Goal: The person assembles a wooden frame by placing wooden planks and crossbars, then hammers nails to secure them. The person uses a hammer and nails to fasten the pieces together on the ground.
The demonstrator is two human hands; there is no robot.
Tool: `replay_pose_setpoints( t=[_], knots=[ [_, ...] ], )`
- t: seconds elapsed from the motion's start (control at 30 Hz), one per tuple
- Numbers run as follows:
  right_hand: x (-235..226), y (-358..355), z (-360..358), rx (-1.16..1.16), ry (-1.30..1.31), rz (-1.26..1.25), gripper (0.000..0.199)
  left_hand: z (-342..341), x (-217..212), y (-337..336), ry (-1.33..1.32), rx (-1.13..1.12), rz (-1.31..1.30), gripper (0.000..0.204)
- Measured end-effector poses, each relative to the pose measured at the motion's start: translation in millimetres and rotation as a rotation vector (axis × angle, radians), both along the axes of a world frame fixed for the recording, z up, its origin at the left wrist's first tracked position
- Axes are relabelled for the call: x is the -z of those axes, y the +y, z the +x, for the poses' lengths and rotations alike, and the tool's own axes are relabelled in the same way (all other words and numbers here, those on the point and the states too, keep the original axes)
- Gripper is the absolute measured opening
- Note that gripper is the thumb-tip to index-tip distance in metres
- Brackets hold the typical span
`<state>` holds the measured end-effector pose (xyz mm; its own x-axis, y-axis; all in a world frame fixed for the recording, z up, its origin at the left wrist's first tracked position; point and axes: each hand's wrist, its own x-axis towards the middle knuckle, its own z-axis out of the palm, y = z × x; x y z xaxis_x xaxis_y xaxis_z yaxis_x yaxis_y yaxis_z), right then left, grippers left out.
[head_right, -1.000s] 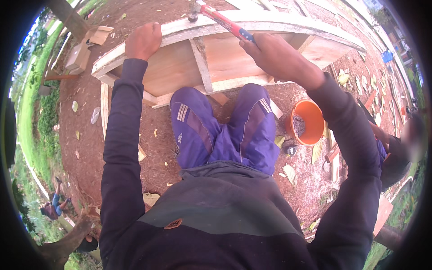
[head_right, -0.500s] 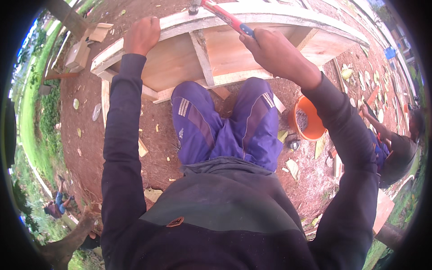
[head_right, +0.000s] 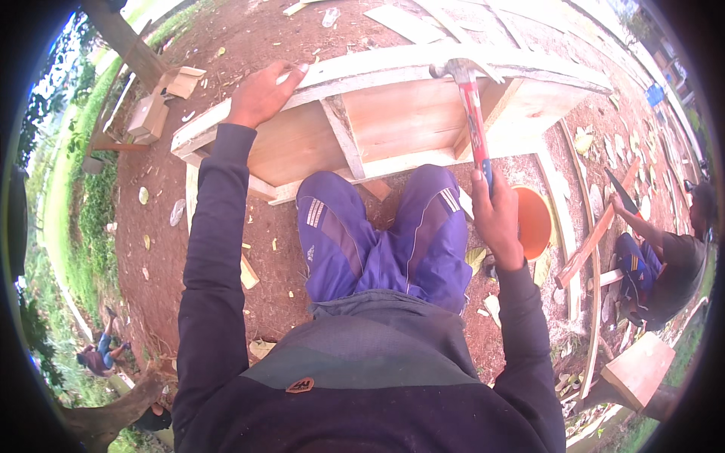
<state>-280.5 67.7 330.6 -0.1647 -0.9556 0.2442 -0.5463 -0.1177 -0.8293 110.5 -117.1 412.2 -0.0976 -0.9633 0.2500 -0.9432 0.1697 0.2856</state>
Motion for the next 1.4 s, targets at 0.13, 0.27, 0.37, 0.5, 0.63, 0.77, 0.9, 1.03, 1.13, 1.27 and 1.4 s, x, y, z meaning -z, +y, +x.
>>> replay_pose_setpoints(
  t=[0.13, 0.27, 0.37, 0.5, 0.63, 0.77, 0.9, 1.03, 1.13, 1.27, 1.4],
  knots=[
    [67.7, 62.4, 0.5, 0.104, -0.209, 0.158, 0.031, -42.2, 9.7, -14.3, -0.189, 0.124, -0.024, 0.114],
    [94.0, 111.7, 9.3, 0.172, -0.351, 0.298, 0.029, -88.7, -11.9, -19.0, -0.293, 0.192, 0.059, 0.12],
    [104.6, 134.4, 14.9, 0.193, -0.427, 0.39, 0.032, -119.0, -13.9, -27.0, -0.327, 0.232, 0.069, 0.116],
    [117.3, 145.0, 10.4, 0.199, -0.394, 0.437, 0.032, -157.6, -7.7, -32.4, -0.361, 0.254, -0.01, 0.107],
    [140.6, 150.9, -4.1, 0.191, -0.379, 0.446, 0.033, -184.7, -5.8, -38.9, -0.355, 0.258, -0.031, 0.091],
    [131.6, 143.8, -6.9, 0.152, -0.563, 0.493, 0.031, -206.9, -23.7, -48.0, -0.429, 0.266, 0.074, 0.076],
    [117.7, 117.0, -22.5, 0.085, -0.629, 0.47, 0.032, -201.5, -19.6, -39.4, -0.458, 0.342, -0.027, 0.073],
    [102.3, 82.0, -45.0, 0.069, -0.586, 0.307, 0.032, -194.5, -29.2, -37.5, -0.433, 0.369, 0.045, 0.062],
    [90.1, 77.5, -57.0, 0.081, -0.648, 0.273, 0.029, -176.0, -39.8, -29.5, -0.508, 0.361, 0.049, 0.056],
    [106.7, 89.5, -59.3, 0.143, -0.751, 0.274, 0.027, -119.7, -44.7, -36.9, -0.52, 0.365, 0.008, 0.057],
    [125.6, 106.2, -71.2, 0.223, -0.754, 0.318, 0.024, -92.6, -65.3, -25.4, -0.538, 0.252, 0.04, 0.062]
  ],
)
